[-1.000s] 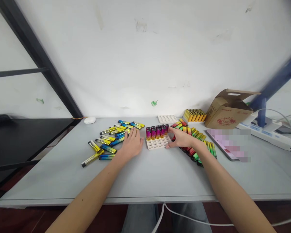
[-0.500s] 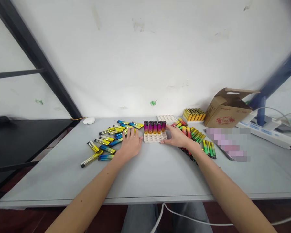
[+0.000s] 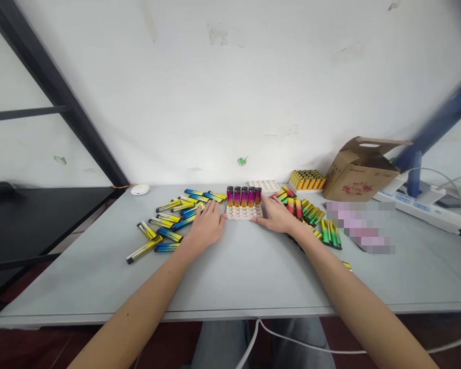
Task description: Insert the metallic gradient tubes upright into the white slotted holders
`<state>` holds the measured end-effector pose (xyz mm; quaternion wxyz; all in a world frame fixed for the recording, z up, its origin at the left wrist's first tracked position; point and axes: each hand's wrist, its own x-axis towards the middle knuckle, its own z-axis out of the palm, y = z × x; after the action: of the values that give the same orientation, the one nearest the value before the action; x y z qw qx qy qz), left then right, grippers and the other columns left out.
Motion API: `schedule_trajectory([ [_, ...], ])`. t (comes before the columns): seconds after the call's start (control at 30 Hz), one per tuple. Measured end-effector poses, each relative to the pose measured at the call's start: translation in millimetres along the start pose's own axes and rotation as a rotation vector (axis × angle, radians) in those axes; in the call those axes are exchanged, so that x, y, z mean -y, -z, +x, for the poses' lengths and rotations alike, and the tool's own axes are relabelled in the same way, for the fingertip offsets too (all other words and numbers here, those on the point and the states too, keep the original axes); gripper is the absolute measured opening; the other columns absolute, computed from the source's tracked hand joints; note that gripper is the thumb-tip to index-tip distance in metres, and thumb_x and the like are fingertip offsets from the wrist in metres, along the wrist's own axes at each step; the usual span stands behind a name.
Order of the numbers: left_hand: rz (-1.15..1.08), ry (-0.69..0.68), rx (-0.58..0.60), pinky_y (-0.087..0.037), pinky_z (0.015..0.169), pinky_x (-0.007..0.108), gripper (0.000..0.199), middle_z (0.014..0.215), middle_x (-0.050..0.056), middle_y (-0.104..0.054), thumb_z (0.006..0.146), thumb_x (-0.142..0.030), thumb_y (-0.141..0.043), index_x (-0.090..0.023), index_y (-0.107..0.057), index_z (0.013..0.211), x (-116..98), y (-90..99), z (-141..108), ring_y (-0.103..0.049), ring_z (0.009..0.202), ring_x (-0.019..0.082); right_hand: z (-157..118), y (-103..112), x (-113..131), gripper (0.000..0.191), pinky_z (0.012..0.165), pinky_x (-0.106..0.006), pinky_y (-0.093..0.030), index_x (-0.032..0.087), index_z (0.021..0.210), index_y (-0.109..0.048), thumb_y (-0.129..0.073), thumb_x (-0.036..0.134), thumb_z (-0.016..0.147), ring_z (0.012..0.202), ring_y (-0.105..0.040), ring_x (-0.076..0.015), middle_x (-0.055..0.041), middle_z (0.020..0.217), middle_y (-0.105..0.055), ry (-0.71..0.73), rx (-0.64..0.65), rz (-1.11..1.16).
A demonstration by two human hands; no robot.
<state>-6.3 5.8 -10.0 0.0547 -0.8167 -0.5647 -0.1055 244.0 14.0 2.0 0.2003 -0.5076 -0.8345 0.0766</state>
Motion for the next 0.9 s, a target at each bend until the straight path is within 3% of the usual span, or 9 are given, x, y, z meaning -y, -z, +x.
schedule_trajectory([
  [0.2,-0.020,0.087,-0.091,-0.035,0.109,0.047,0.032,0.121,0.015,-0.062,0.094,-0.028,-0.037,-0.013,-0.057,0.114,4.3,6.5,5.6,-0.051,0.123,0.029,0.5,3.7,-0.6,0.064,0.105,-0.047,-0.034,0.016,0.134,-0.037,-0.061,0.047,0.084,0.123,-0.052,-0.0336,-0.0163,0.128,-0.059,0.018,0.006,0.004],
  [0.4,0.038,0.132,-0.099,-0.034,0.112,0.042,0.033,0.130,0.019,-0.057,0.093,-0.031,-0.042,-0.010,-0.067,0.099,9.4,3.5,8.9,-0.040,0.135,0.032,-0.4,7.0,-3.7,0.059,0.098,-0.045,-0.041,0.015,0.129,-0.040,-0.061,0.046,0.083,0.117,-0.054,-0.0347,-0.0160,0.122,-0.061,0.031,0.019,0.033],
  [0.53,0.024,0.105,-0.112,-0.035,0.111,0.040,0.025,0.124,0.016,-0.060,0.091,-0.024,-0.045,-0.012,-0.067,0.094,11.3,2.4,9.7,-0.045,0.130,0.030,-1.7,8.2,-4.6,0.061,0.099,-0.045,-0.041,0.016,0.131,-0.041,-0.063,0.045,0.083,0.121,-0.053,-0.0354,-0.0159,0.126,-0.059,0.045,0.018,0.033],
  [0.7,-0.050,0.089,-0.113,-0.045,0.097,0.038,0.018,0.101,0.012,-0.065,0.088,-0.018,-0.048,-0.014,-0.065,0.093,12.2,3.9,10.2,-0.058,0.105,0.026,-2.4,8.2,-4.7,0.063,0.098,-0.044,-0.042,0.016,0.133,-0.040,-0.064,0.044,0.082,0.122,-0.053,-0.0349,-0.0161,0.129,-0.057,0.046,0.013,0.053],
  [0.9,-0.084,0.033,-0.165,-0.045,0.097,0.039,0.019,0.099,0.012,-0.064,0.089,-0.025,-0.048,-0.015,-0.065,0.093,12.9,-1.8,11.6,-0.057,0.105,0.026,-2.6,7.9,-4.3,0.065,0.096,-0.043,-0.045,0.017,0.134,-0.039,-0.064,0.044,0.081,0.120,-0.054,-0.0340,-0.0158,0.129,-0.058,0.037,0.006,0.079],
])
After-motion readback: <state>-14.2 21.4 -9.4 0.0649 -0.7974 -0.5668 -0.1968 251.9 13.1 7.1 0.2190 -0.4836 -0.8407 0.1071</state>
